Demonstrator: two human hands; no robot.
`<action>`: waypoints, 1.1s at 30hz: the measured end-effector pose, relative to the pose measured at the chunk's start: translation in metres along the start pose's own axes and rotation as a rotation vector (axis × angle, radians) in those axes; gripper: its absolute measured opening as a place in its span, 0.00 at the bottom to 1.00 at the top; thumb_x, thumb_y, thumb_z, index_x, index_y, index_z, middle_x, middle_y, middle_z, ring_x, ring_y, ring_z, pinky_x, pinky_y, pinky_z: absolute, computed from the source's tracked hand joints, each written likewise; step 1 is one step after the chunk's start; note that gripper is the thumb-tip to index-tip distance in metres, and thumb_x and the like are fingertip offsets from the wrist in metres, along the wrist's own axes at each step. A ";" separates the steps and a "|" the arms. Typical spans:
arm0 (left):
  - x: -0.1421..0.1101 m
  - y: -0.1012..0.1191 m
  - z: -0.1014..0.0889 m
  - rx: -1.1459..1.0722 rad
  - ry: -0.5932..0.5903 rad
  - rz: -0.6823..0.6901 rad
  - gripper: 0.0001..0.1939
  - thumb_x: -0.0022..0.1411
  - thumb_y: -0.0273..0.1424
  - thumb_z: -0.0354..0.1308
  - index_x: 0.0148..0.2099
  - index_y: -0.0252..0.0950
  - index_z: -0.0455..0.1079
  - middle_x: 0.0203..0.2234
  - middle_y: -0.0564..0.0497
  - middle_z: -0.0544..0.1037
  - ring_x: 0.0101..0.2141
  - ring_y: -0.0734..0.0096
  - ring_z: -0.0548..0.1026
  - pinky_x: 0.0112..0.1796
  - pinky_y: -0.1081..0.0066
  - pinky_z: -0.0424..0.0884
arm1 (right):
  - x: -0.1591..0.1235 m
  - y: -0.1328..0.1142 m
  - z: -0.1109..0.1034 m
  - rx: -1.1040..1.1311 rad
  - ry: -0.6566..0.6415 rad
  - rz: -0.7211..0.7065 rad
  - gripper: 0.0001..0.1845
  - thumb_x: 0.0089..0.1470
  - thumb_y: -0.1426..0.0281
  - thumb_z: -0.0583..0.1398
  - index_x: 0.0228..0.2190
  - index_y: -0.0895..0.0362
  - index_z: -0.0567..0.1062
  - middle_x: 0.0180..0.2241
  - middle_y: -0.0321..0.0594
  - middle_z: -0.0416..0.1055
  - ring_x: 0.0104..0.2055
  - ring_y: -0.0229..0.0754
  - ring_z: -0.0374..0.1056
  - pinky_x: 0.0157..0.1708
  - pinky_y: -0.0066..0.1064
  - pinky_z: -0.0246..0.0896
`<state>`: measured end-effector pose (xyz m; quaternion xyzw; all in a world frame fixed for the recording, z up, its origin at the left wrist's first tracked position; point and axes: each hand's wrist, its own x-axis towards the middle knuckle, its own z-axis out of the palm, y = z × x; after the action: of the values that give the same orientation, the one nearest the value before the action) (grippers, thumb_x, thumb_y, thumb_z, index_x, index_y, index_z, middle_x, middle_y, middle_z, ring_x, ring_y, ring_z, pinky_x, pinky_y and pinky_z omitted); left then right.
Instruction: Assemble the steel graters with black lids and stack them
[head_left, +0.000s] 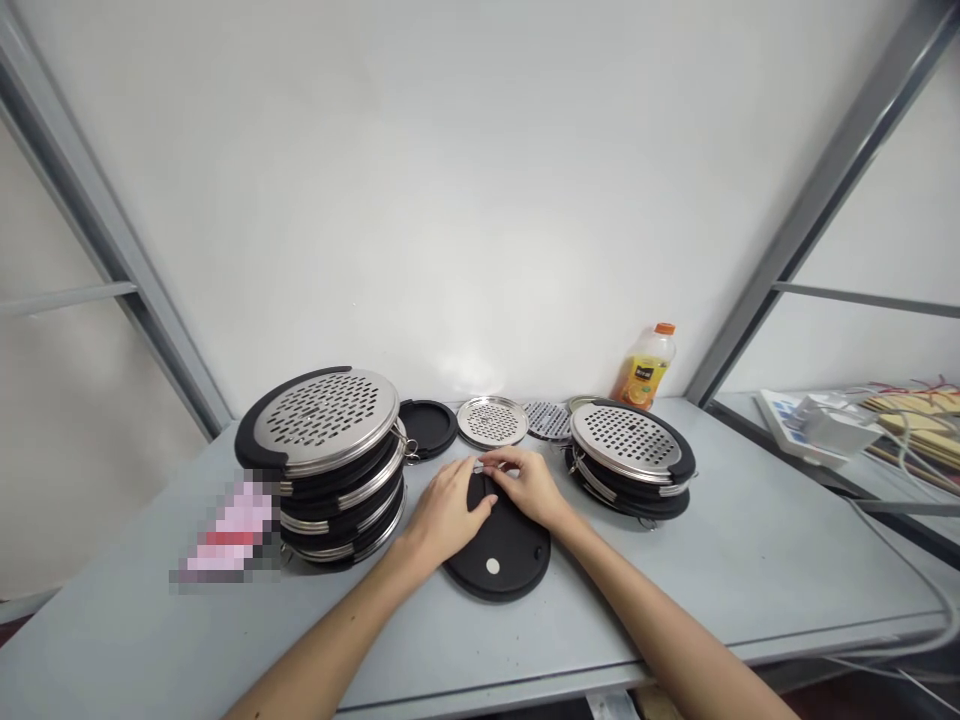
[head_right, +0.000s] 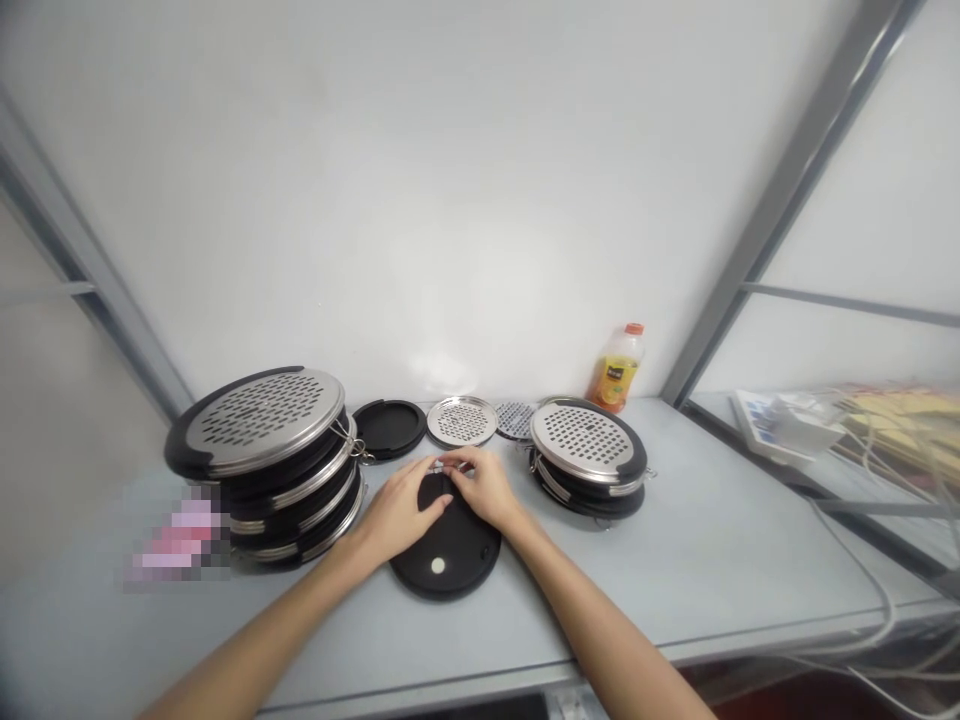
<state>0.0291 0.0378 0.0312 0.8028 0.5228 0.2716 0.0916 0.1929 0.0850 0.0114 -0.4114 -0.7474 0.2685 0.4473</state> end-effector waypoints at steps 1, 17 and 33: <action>0.000 -0.002 0.003 -0.045 -0.015 0.000 0.22 0.61 0.33 0.57 0.57 0.36 0.62 0.48 0.45 0.73 0.50 0.60 0.71 0.49 0.66 0.67 | 0.000 -0.002 -0.001 -0.021 -0.006 -0.013 0.10 0.51 0.74 0.60 0.35 0.57 0.79 0.33 0.42 0.78 0.35 0.42 0.73 0.37 0.33 0.66; -0.010 -0.016 0.006 -0.070 0.097 -0.085 0.22 0.58 0.32 0.59 0.54 0.33 0.66 0.47 0.43 0.74 0.50 0.55 0.70 0.50 0.61 0.67 | 0.004 -0.003 0.000 -0.075 -0.075 -0.018 0.10 0.53 0.74 0.58 0.37 0.59 0.78 0.35 0.44 0.78 0.36 0.43 0.72 0.40 0.35 0.67; -0.008 -0.006 -0.003 0.007 0.071 -0.046 0.18 0.60 0.32 0.57 0.53 0.37 0.71 0.44 0.47 0.78 0.46 0.58 0.74 0.47 0.64 0.69 | -0.004 -0.005 -0.002 -0.300 -0.125 -0.194 0.16 0.55 0.78 0.57 0.41 0.53 0.80 0.34 0.42 0.77 0.39 0.45 0.69 0.41 0.36 0.65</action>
<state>0.0205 0.0333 0.0281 0.7809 0.5448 0.2959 0.0764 0.1938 0.0789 0.0138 -0.3820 -0.8416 0.1348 0.3574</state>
